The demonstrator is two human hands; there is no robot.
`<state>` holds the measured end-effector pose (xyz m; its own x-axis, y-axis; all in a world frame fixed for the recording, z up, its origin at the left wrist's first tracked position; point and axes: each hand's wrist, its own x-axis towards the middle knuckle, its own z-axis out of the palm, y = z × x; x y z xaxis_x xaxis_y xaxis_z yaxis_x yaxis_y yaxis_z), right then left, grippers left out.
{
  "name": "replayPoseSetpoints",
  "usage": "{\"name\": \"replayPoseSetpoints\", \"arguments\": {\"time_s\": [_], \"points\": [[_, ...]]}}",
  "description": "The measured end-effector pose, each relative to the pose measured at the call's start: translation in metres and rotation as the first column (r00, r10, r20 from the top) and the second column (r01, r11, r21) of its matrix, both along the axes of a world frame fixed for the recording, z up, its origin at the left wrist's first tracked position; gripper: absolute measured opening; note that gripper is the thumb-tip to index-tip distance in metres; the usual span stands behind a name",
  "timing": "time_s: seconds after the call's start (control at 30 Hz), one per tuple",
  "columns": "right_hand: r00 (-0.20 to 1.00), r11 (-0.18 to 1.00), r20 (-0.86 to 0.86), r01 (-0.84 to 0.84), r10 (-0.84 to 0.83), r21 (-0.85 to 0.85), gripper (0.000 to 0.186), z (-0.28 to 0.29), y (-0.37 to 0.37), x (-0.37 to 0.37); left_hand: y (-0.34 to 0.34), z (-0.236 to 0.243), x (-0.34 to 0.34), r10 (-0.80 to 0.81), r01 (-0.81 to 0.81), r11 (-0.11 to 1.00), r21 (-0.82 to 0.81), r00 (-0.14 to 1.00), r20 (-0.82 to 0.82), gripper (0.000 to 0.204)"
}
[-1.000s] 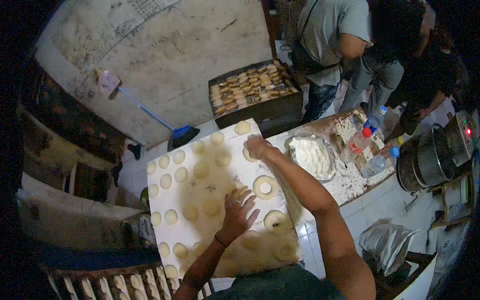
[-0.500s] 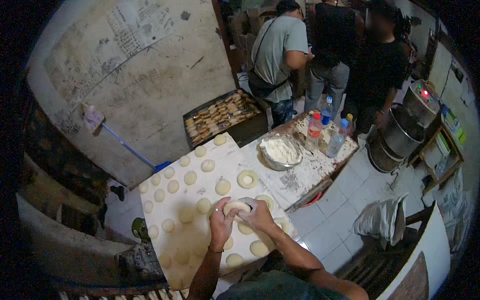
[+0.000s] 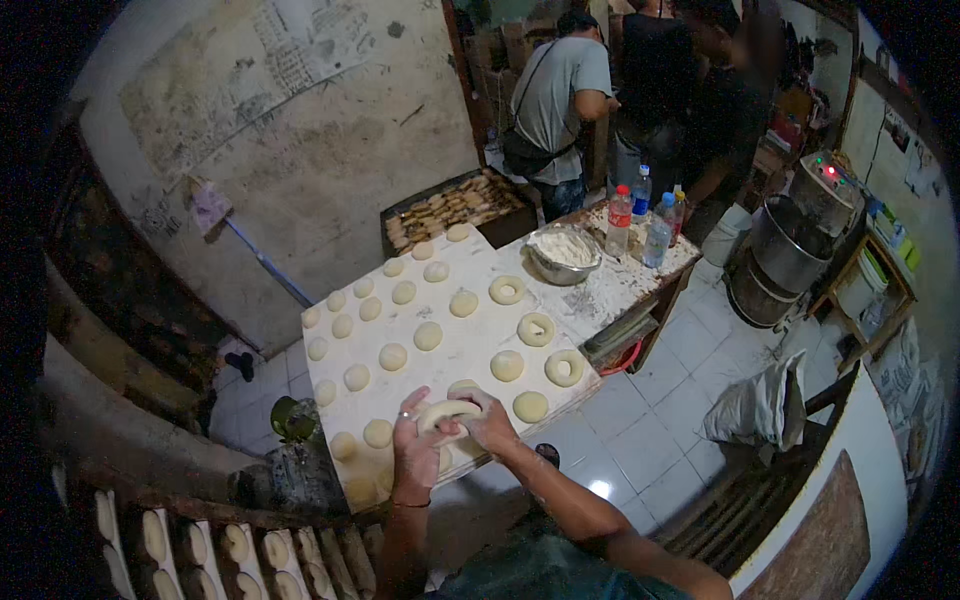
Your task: The person shapes rounds of dough into rings by hand and places them back onto a wooden board.
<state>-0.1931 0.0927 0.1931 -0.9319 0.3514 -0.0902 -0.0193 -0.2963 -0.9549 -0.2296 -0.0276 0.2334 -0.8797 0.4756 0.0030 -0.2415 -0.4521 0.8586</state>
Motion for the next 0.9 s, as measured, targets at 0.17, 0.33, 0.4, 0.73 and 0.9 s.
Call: {"name": "replayPoseSetpoints", "arguments": {"time_s": [0.17,0.33,0.4,0.73,0.9], "points": [[0.892,0.475,-0.409,-0.449,0.192,-0.756,0.042,0.055,0.005,0.005,-0.037,-0.024,0.005,-0.146,-0.038,0.857,-0.514,0.938,-0.313,0.041],[0.810,0.452,-0.137,-0.449,0.570,-0.771,0.034,0.044,-0.005,0.016,-0.044,0.008,-0.008,-0.160,0.142,0.975,-0.169,0.982,-0.096,0.038],[0.832,0.651,-0.035,-0.458,0.553,-0.605,0.034,0.049,0.012,0.003,-0.046,-0.006,-0.014,-0.185,0.178,0.973,-0.149,0.982,-0.036,0.038],[0.977,0.596,-0.148,-0.213,0.157,-0.774,0.038,0.057,0.086,-0.060,0.056,-0.016,-0.081,-0.275,0.058,0.879,0.474,0.873,0.403,0.034],[0.953,0.401,0.271,0.302,-0.135,-0.865,0.009,0.008,0.120,-0.106,0.123,-0.083,-0.121,-0.289,-0.095,0.856,0.508,0.728,0.622,0.030]]}}
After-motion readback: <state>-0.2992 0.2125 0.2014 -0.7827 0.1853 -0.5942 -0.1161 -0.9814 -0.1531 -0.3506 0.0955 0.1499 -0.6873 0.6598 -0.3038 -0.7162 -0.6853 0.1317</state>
